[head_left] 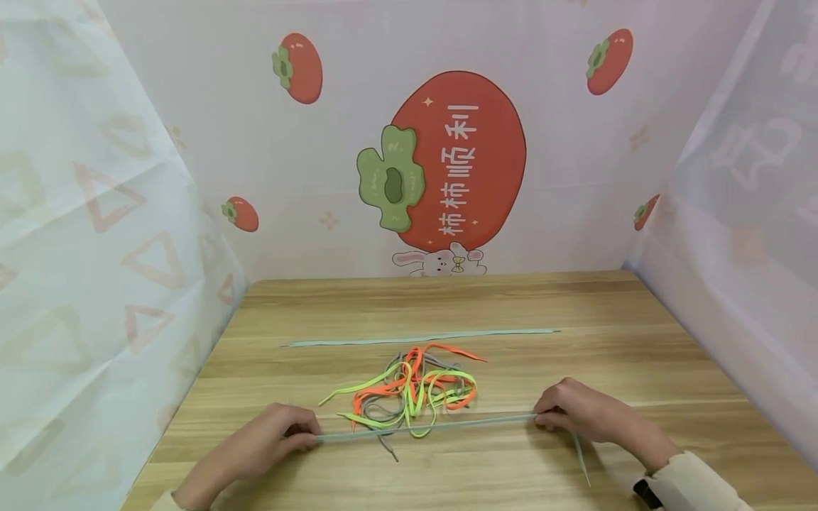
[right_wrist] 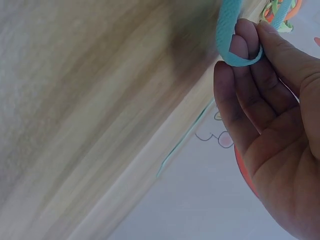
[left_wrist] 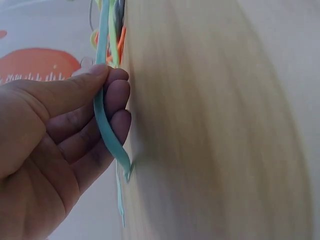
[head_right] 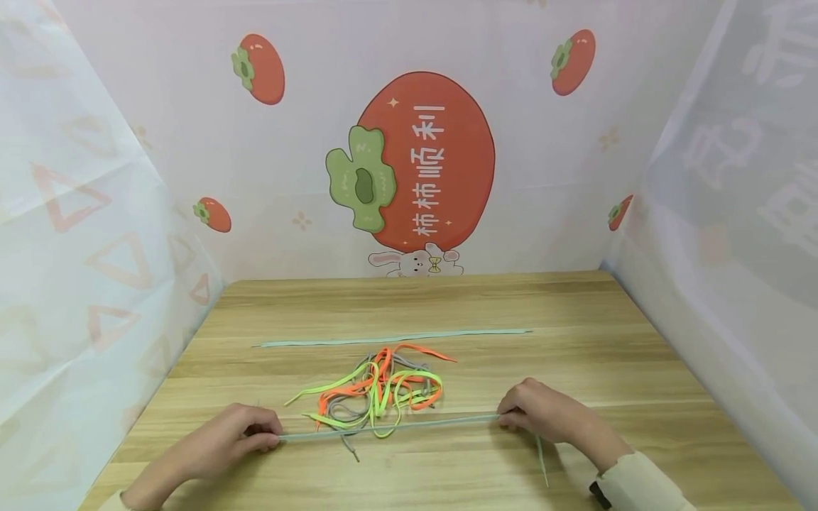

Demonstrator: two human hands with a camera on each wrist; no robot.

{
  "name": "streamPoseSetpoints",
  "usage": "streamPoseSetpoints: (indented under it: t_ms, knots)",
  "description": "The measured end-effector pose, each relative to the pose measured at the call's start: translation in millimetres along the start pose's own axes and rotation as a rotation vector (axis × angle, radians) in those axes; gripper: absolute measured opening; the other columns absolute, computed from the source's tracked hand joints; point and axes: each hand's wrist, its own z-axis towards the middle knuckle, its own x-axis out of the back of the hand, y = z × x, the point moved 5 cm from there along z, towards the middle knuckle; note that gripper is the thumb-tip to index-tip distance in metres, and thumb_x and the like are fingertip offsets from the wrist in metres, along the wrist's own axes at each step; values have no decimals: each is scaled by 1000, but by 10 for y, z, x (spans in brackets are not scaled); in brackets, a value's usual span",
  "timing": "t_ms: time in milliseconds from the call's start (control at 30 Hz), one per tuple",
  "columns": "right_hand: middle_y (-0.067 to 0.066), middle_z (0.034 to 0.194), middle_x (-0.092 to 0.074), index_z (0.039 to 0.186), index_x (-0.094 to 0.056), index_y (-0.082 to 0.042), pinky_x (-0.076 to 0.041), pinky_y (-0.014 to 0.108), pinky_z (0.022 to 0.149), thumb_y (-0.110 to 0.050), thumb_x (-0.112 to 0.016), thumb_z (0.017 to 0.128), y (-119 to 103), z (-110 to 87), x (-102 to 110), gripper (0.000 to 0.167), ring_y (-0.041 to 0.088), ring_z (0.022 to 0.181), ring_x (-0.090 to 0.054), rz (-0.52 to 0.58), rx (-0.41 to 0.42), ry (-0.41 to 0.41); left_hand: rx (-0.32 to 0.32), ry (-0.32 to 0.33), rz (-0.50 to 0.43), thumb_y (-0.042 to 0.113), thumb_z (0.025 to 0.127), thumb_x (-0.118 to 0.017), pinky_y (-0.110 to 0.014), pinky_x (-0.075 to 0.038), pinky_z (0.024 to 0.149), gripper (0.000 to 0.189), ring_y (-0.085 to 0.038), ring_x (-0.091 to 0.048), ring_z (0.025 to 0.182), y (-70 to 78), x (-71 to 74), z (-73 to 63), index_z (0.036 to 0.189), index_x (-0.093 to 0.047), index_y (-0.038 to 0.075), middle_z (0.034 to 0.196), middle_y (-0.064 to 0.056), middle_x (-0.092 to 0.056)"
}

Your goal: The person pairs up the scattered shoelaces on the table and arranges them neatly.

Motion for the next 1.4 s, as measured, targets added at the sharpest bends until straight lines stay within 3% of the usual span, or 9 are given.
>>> streamPoseSetpoints:
  t_ms: [333, 533, 733, 1033, 1267, 1400]
  knots:
    - [-13, 68, -52, 76, -67, -15, -41, 18, 57, -12, -66, 104, 45, -12, 31, 29, -8, 63, -38, 3, -25, -10, 13, 98, 43, 22, 102, -70, -21, -54, 66, 8, 2, -62, 75, -187, 220, -229, 97, -74, 26, 86, 13, -72]
    - [-10, 69, -59, 78, -69, -17, -43, 18, 57, -13, -65, 105, 91, -22, 48, 27, -8, 62, -41, 6, -44, -15, 26, 161, 89, 20, 99, -73, -21, -53, 64, 8, 2, -61, 73, -311, 376, -371, 94, -73, 26, 82, 14, -71]
    - [-9, 68, -60, 76, -67, -17, -42, 17, 56, -14, -66, 104, 89, -17, 103, 29, -8, 62, -40, -29, -54, 0, 32, 184, 100, 14, 100, -72, -21, -53, 65, 11, 1, -63, 74, -418, 494, -492, 95, -73, 23, 83, 13, -71]
    - [-17, 67, -47, 72, -62, -13, -40, 17, 56, -10, -67, 104, 120, -55, 152, 32, -8, 61, -38, -24, -64, 20, 39, 193, 121, 10, 100, -71, -20, -52, 64, 13, 1, -61, 73, -518, 555, -553, 94, -73, 22, 81, 12, -69]
    - [-14, 67, -49, 72, -62, -14, -40, 18, 56, -11, -66, 104, 161, -115, 229, 32, -8, 61, -38, -33, -68, 41, 73, 204, 133, 13, 100, -72, -20, -52, 64, 12, 4, -60, 73, -557, 586, -568, 94, -74, 23, 82, 15, -70]
    - [-17, 67, -41, 70, -56, -12, -36, 17, 54, -11, -67, 103, 190, -148, 293, 35, -8, 60, -33, -35, -73, 55, 50, 212, 151, 10, 100, -71, -21, -52, 63, 14, 4, -61, 74, -537, 636, -563, 95, -74, 22, 84, 14, -71]
